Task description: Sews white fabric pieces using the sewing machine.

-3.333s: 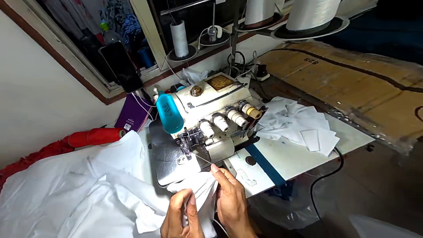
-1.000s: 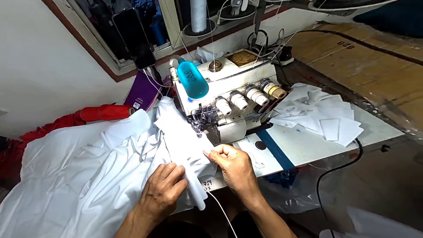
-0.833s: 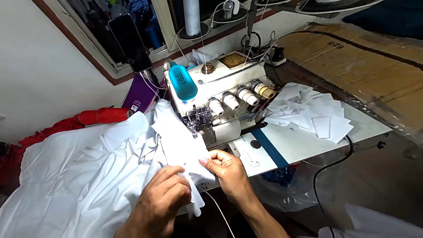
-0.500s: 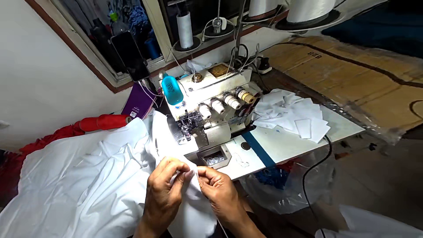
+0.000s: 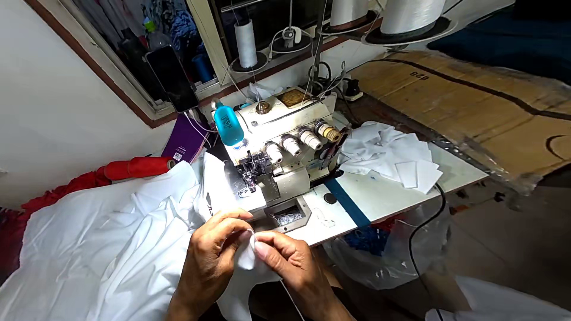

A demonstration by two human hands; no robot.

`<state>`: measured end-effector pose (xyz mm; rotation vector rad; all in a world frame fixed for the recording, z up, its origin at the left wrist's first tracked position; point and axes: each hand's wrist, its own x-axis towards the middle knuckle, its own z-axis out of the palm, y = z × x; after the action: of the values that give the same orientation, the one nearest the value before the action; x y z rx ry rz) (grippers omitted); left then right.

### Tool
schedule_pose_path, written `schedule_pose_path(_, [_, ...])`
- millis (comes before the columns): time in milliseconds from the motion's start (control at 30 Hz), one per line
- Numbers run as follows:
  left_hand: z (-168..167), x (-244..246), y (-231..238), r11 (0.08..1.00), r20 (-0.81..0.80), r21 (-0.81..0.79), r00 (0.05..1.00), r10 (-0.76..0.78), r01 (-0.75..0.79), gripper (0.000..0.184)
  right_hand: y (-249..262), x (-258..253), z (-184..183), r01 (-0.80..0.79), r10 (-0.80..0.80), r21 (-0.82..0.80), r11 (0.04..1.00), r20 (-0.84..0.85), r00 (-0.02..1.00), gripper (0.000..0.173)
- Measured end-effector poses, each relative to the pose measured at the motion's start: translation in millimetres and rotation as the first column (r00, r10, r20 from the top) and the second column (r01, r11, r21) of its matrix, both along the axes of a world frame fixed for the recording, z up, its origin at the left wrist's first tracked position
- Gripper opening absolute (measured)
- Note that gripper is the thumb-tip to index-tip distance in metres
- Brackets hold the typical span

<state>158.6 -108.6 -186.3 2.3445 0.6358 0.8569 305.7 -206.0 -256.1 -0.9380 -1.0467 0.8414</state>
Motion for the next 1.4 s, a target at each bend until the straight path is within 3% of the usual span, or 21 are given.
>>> schedule_pose_path(67, [4,2,3,0.996,0.000,0.041,0.997,0.073,-0.073,0.017,2,-1,-4,-0.020,0.018,-0.086,0.996,-0.027,0.999,0.026])
schedule_pose_path(200, [17,23,24,0.935,-0.129,0.201,0.939,0.320,-0.291,0.016,14,-2,-6,0.095,-0.096,-0.246,0.965,0.009,0.995,0.020])
schedule_pose_path(333, [-20,42,43,0.923,-0.163,0.143,0.912,0.377,-0.356,0.010,16,0,-23,0.166,-0.217,-0.405,0.899,-0.083,0.973,0.015])
schedule_pose_path(433, [-38,47,36,0.895,-0.145,0.220,0.894,0.423,-0.388,0.025,0,0,-22,0.140,-0.247,-0.484,0.864,-0.164,0.955,0.010])
schedule_pose_path(567, [-41,60,43,0.853,-0.210,0.329,0.849,0.485,-0.406,0.027,2,-2,-13,0.126,-0.275,-0.483,0.867,-0.252,0.928,0.010])
schedule_pose_path(733, [-33,70,59,0.838,-0.290,0.310,0.795,0.533,-0.448,0.028,22,3,-10,0.131,-0.272,-0.453,0.882,-0.262,0.926,0.011])
schedule_pose_path(1067, [-34,62,55,0.873,-0.231,0.231,0.848,0.477,-0.429,0.021,17,-1,-10,0.129,-0.271,-0.466,0.875,-0.251,0.929,0.011])
schedule_pose_path(1400, [-33,70,67,0.863,-0.251,0.217,0.829,0.500,-0.456,0.016,27,2,-16,0.159,-0.284,-0.445,0.881,-0.229,0.931,0.014])
